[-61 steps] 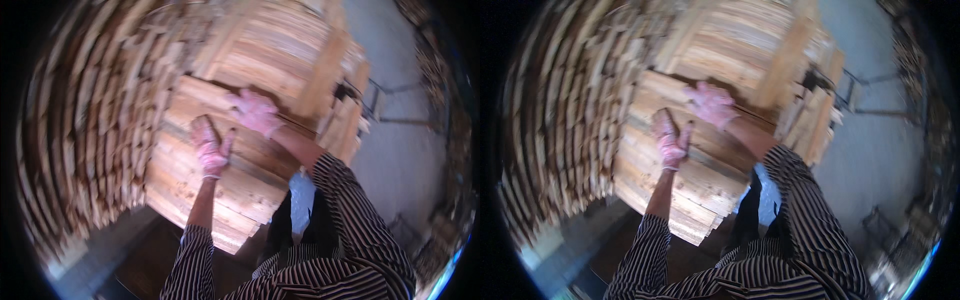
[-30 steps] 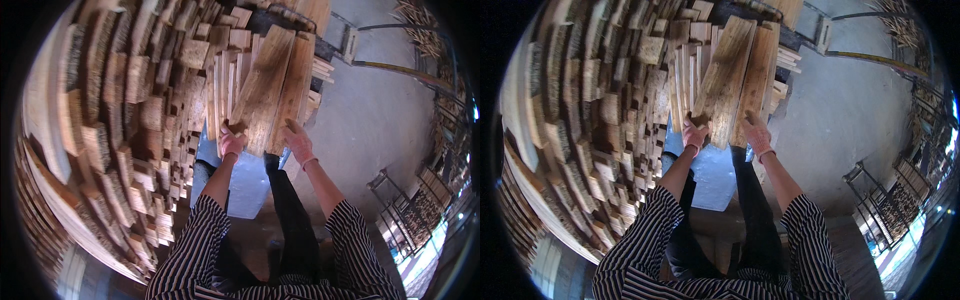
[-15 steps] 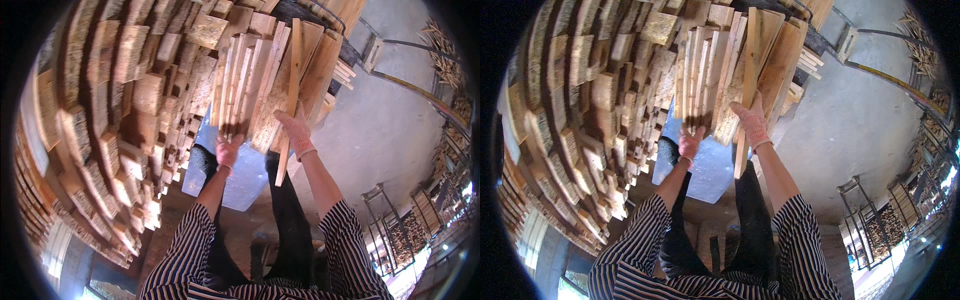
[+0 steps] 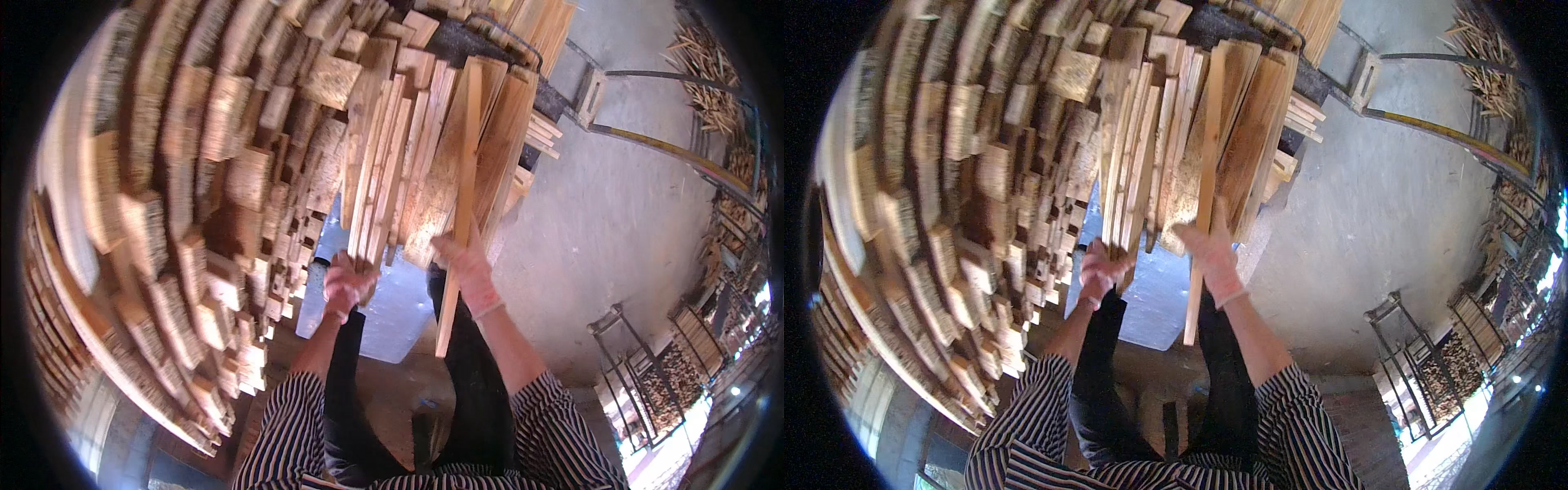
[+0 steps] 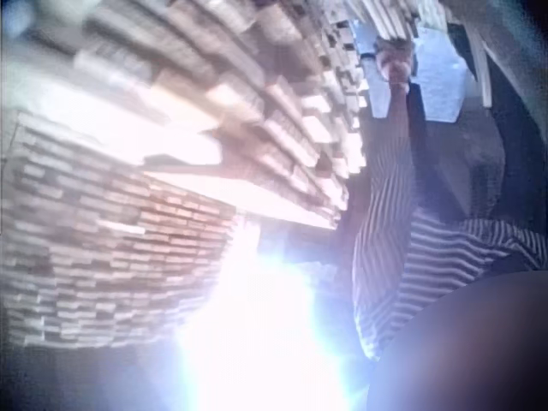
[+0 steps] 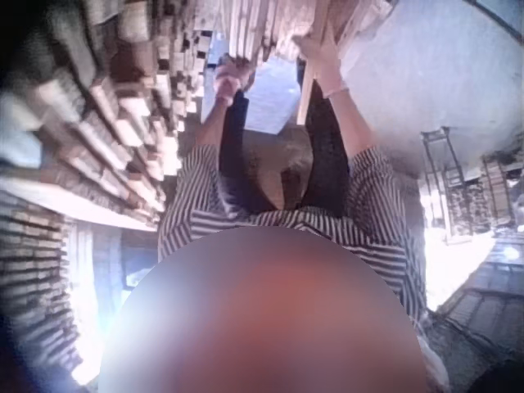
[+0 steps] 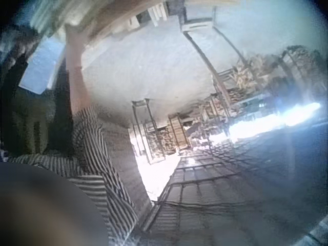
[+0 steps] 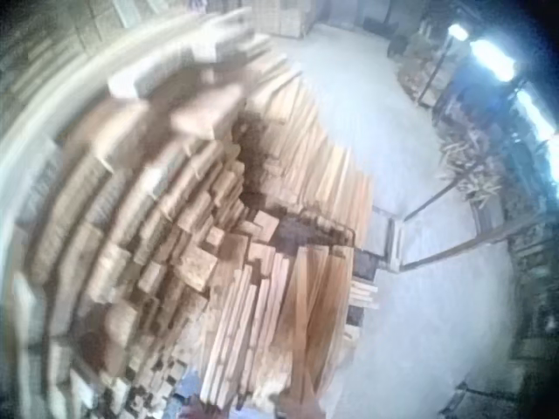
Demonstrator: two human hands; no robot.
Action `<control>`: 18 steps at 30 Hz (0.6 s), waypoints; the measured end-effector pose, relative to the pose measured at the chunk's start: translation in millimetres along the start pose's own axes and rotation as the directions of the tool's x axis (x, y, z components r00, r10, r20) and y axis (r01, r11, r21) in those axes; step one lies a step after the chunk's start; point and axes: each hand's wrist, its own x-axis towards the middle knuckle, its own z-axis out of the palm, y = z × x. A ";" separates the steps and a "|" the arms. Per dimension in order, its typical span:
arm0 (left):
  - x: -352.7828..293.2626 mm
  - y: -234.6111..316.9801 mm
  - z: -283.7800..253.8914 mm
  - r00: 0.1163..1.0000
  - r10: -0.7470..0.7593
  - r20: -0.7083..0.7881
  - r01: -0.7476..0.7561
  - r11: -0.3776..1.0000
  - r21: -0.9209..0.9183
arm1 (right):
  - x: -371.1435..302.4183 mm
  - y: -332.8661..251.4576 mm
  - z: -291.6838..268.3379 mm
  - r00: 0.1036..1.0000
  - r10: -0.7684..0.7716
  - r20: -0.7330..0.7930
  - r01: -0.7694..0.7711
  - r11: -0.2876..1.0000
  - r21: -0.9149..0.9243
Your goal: The person repeatedly picks up wooden planks from a large pile and stacks them onto a growing stack. They handle the planks by hand, aligning them as they build the pile higher.
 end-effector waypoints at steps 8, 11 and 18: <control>-183.7 88.2 -116.4 0.981 0.177 0.081 -0.176 0.984 -0.021 | -62.1 12.0 61.4 0.891 0.308 0.333 -0.413 0.854 0.316; -218.6 134.8 -158.4 0.980 0.118 0.163 -0.117 0.993 -0.015 | -90.6 -7.9 60.1 0.839 0.258 0.479 -0.501 0.710 0.495; -302.5 134.3 -192.3 0.953 0.230 0.196 -0.180 0.953 -0.243 | -190.2 -24.1 44.2 0.876 0.219 0.431 -0.473 0.566 0.675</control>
